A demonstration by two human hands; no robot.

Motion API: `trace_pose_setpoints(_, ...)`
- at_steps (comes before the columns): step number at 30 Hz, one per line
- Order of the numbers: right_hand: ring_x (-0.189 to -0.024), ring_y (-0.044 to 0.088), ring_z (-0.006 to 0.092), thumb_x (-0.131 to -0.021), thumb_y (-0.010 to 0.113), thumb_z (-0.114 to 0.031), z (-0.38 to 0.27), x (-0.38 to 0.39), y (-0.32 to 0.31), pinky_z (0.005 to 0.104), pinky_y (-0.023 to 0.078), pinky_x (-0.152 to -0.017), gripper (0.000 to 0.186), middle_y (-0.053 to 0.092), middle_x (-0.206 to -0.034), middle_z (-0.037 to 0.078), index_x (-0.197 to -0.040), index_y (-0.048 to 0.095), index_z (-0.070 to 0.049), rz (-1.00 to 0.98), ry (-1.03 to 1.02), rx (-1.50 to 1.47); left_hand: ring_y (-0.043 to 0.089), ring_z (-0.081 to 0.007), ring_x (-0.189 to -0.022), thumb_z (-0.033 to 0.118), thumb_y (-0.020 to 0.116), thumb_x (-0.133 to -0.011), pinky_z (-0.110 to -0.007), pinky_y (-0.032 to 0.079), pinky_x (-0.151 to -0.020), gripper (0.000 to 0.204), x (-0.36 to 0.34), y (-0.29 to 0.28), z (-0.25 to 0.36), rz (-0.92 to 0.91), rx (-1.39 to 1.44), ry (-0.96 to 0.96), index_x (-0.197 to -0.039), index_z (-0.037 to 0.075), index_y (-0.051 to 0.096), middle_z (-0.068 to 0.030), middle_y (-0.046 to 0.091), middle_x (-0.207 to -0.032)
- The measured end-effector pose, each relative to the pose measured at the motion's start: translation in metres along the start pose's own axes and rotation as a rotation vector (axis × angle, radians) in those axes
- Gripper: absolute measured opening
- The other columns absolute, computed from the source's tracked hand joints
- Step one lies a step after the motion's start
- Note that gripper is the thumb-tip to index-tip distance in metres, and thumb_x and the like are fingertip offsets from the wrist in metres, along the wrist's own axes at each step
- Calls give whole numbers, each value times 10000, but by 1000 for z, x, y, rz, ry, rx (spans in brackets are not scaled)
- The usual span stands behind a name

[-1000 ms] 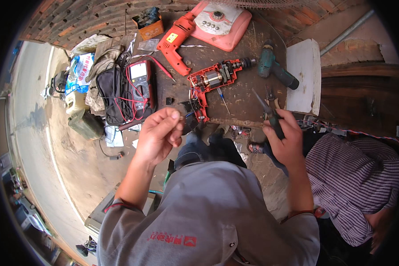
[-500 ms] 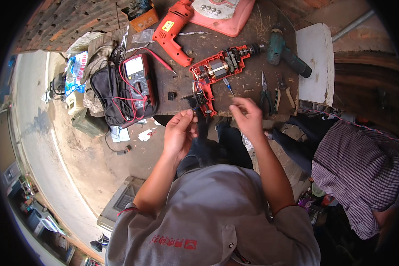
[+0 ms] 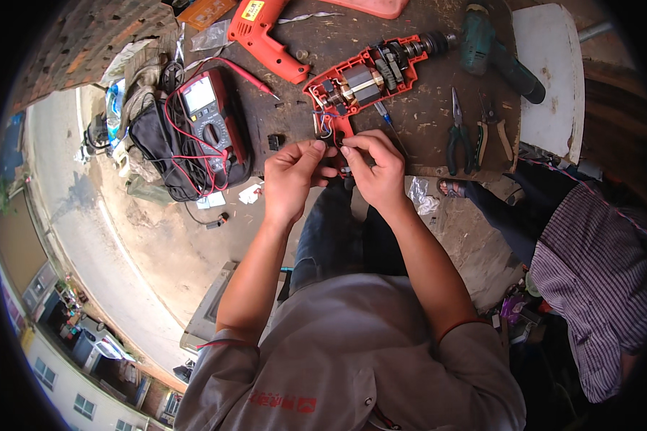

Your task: The person works on a disassembled red power drill at a cluttered workbench. They use a screwdriver to adjust internal components, then use a multimeter to test electrical connections, and finally use pliers to strip and twist wires.

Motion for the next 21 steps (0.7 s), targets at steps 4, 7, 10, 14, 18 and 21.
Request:
trace_pose_setpoints(4, -717, 649, 167, -878, 725, 27, -4, -2, 2, 287, 515, -585, 98, 650, -906, 85, -971, 714, -2, -32, -15, -37, 718, -128, -698, 248, 638, -1037, -228, 536, -567, 250, -2, 1, -1, -24, 14, -42, -1089, 20, 724, -77, 766, -1020)
trace_pose_setpoints(7, -690, 628, 165, -874, 725, 26, -5, -2, 3, 293, 499, -581, 98, 639, -887, 80, -966, 716, -8, -34, -31, -33, 720, -130, -697, 250, 642, -1035, -226, 535, -562, 250, -4, 2, -3, -38, 46, -52, -1101, 22, 719, -77, 764, -1026)
trace_pose_setpoints(10, -674, 624, 173, -871, 728, 20, -9, -3, 4, 298, 499, -582, 95, 638, -883, 83, -961, 715, -10, -41, -57, 3, 720, -127, -699, 255, 649, -1031, -226, 536, -563, 247, -6, 2, -8, -41, 73, -56, -1109, 28, 712, -70, 761, -1018)
trace_pose_setpoints(14, -659, 626, 187, -867, 730, 11, -16, -4, 4, 306, 503, -579, 87, 642, -886, 90, -949, 710, -8, -18, -99, 30, 719, -123, -702, 264, 656, -1028, -227, 537, -566, 243, -6, 3, -7, -62, 95, -52, -1102, 37, 705, -56, 756, -995)
trace_pose_setpoints(18, -658, 632, 194, -862, 730, 9, -15, -4, 5, 317, 509, -577, 84, 644, -882, 96, -941, 706, -8, -20, -80, 33, 718, -121, -704, 267, 654, -1029, -225, 535, -567, 240, -6, 2, -9, -66, 113, -55, -1094, 41, 704, -49, 754, -988)
trace_pose_setpoints(21, -661, 636, 200, -856, 729, 9, -16, -5, 5, 321, 512, -578, 85, 645, -877, 97, -935, 705, -9, -22, -75, 50, 717, -120, -704, 268, 656, -1028, -224, 532, -566, 241, -7, 1, -9, -71, 117, -54, -1095, 41, 703, -49, 754, -986)
Point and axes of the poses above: each hand's wrist, its own x-axis away from the middle knuckle, its own y-axis out of the palm, z = x × y, the point moved 6 cm from there along -x, towards the middle knuckle
